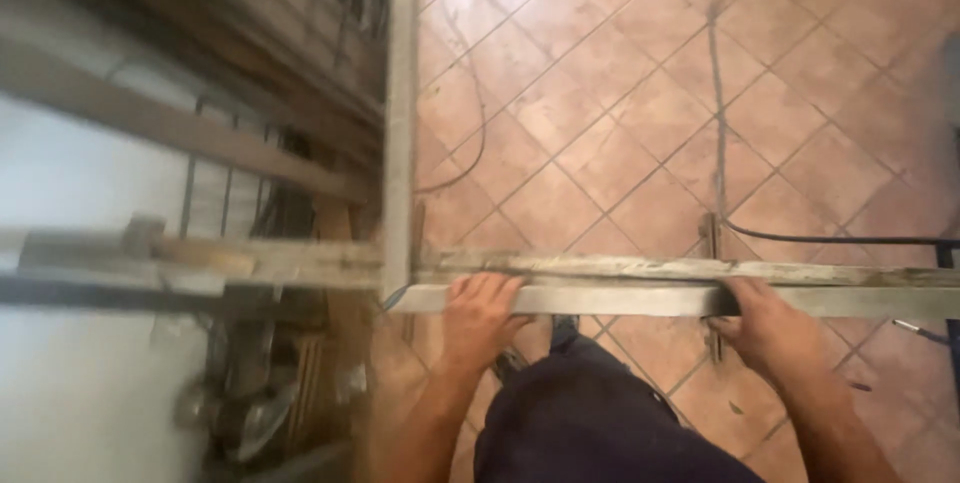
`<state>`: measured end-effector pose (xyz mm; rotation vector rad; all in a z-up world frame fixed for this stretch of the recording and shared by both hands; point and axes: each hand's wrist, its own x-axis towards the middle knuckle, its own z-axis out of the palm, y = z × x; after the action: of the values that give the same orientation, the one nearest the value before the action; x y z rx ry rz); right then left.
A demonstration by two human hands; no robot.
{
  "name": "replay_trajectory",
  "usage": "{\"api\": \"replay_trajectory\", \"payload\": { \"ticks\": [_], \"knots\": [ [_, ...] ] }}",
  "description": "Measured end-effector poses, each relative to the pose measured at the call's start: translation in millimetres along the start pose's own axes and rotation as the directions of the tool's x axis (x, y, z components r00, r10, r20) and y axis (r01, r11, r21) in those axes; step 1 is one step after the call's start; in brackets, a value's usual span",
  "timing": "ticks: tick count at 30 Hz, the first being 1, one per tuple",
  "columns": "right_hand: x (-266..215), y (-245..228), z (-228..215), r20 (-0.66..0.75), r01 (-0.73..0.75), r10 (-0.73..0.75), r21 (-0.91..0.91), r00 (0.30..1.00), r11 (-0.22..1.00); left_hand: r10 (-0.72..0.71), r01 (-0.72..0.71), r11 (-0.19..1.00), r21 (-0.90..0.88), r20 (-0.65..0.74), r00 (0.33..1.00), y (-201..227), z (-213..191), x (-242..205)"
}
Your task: The person measures a rectangular metal frame using a tape measure and a try square. They repeatedly measure the lengths of the sides and diagonals, and use the try square to check the corners for squareness.
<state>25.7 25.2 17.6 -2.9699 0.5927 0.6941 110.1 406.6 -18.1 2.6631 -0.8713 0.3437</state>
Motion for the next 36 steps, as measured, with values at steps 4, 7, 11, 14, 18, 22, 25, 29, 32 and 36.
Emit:
{"api": "replay_trajectory", "payload": {
  "ticks": [4, 7, 11, 14, 18, 22, 25, 29, 32, 36],
  "knots": [
    [0, -44, -17, 0.118, 0.04, -0.041, 0.011, 0.992, 0.999, 0.038, -0.044, 0.997, 0.064, 0.086, 0.996, -36, -12, -2],
    [16, -68, -10, 0.166, 0.128, -0.119, -0.043, 0.979, 0.991, -0.049, 0.049, 0.999, -0.01, 0.047, 0.998, -71, -18, -1],
    [25, -72, 1, 0.019, 0.342, -0.342, -0.043, 0.94, 0.939, -0.099, 0.094, 0.995, 0.041, 0.162, 0.982, -101, 1, -14],
    [29, -67, -16, 0.083, 0.377, -0.374, -0.029, 0.924, 0.926, -0.145, 0.131, 0.989, 0.069, 0.279, 0.949, -84, -2, 4],
    [30, -64, -33, 0.148, 0.398, -0.389, -0.042, 0.909, 0.916, -0.093, 0.096, 0.995, 0.004, 0.285, 0.954, -35, 1, 29],
    [41, -58, -32, 0.166, 0.484, -0.465, -0.102, 0.87, 0.869, -0.082, 0.08, 0.997, 0.019, 0.126, 0.989, -26, 10, 32],
    [56, -42, -20, 0.132, 0.559, -0.543, -0.166, 0.829, 0.812, -0.088, 0.089, 0.996, -0.005, 0.101, 0.991, -31, 14, 32],
    [53, -24, -20, 0.087, 0.67, -0.67, -0.214, 0.738, 0.71, -0.099, 0.098, 0.995, 0.017, 0.08, 0.992, -18, 4, 24],
    [52, -23, -42, 0.085, 0.676, -0.681, -0.26, 0.727, 0.689, -0.082, 0.082, 0.996, 0.031, -0.016, 0.997, -16, -8, 37],
    [55, -20, -65, 0.297, 0.537, -0.456, -0.316, 0.839, 0.782, -0.052, 0.051, 0.995, 0.085, 0.001, 0.999, -14, -13, 38]
  ]
}}
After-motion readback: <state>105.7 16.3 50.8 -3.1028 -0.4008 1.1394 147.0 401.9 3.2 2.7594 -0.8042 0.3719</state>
